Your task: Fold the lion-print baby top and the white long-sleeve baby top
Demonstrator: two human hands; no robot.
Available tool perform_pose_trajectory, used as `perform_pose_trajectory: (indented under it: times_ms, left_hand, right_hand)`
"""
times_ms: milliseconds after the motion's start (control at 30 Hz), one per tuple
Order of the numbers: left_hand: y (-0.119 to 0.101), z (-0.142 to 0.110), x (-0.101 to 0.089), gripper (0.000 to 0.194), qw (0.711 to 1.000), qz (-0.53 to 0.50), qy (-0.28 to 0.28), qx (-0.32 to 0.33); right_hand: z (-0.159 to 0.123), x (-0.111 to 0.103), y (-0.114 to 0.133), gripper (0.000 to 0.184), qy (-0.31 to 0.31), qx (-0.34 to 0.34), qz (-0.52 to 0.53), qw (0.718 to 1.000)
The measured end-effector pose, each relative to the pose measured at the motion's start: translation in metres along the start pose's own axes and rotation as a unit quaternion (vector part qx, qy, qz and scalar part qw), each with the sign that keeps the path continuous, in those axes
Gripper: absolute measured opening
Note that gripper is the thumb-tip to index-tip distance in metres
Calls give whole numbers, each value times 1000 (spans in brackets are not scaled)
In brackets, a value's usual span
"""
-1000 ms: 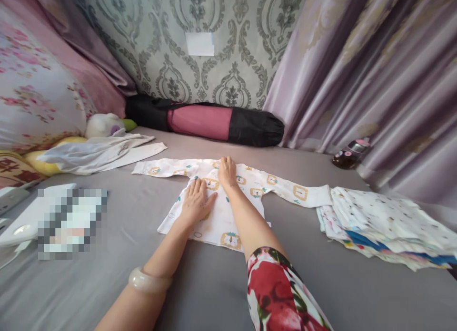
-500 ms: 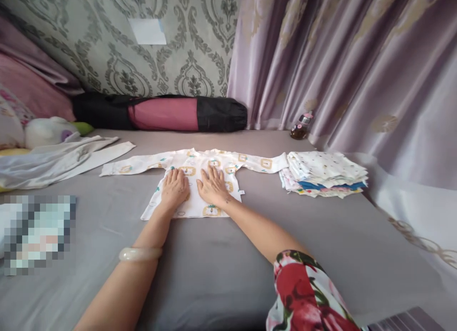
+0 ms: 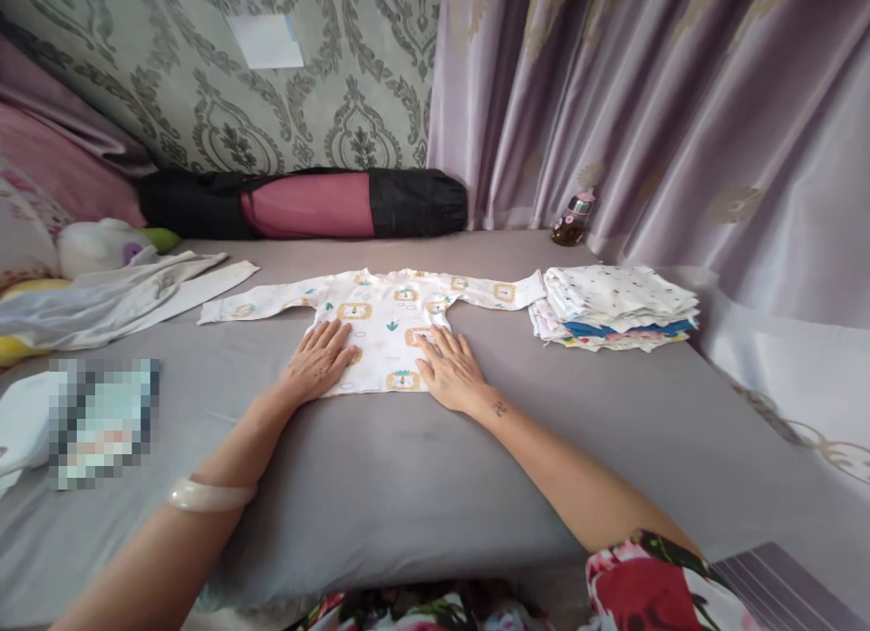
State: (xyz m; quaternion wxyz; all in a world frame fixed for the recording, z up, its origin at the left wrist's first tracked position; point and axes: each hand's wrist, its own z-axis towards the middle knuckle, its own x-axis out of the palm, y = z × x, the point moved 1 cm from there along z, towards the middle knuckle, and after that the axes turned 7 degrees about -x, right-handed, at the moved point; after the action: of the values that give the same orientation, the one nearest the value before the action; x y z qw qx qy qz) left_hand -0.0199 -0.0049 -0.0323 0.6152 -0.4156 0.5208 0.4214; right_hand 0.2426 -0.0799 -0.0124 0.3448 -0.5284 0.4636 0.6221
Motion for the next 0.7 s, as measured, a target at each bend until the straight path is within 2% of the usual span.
perform_pose_trajectory:
  times_ms: [133,233,300,433,567,700]
  left_hand:
    - [3,-7,-1,62,1000,10,12,9]
    - [-9,-5,-4,70,999,8,45,-18]
    - [-25,0,-7,74,997,-5,73,-16]
    - [-70,15,-11,68,991,-37,116,48]
    - [-104,34,-6,57,989,-45,115,80]
    - [-119,48,5,55,991,-63,91,75]
  right_hand:
    - [-15,-3,-7,57,2,-8,2,1000]
    - [-16,-5,-8,57,0,-13,5,1000]
    - [-10,-7,-8,56,-3,-19,3,1000]
    - [15,-11,-10,51,-25,-4,-16,1000]
    - [41,-17,-16,48,-54,33,-40,997]
    - [62,-30,-25,44,-45,68,-40,996]
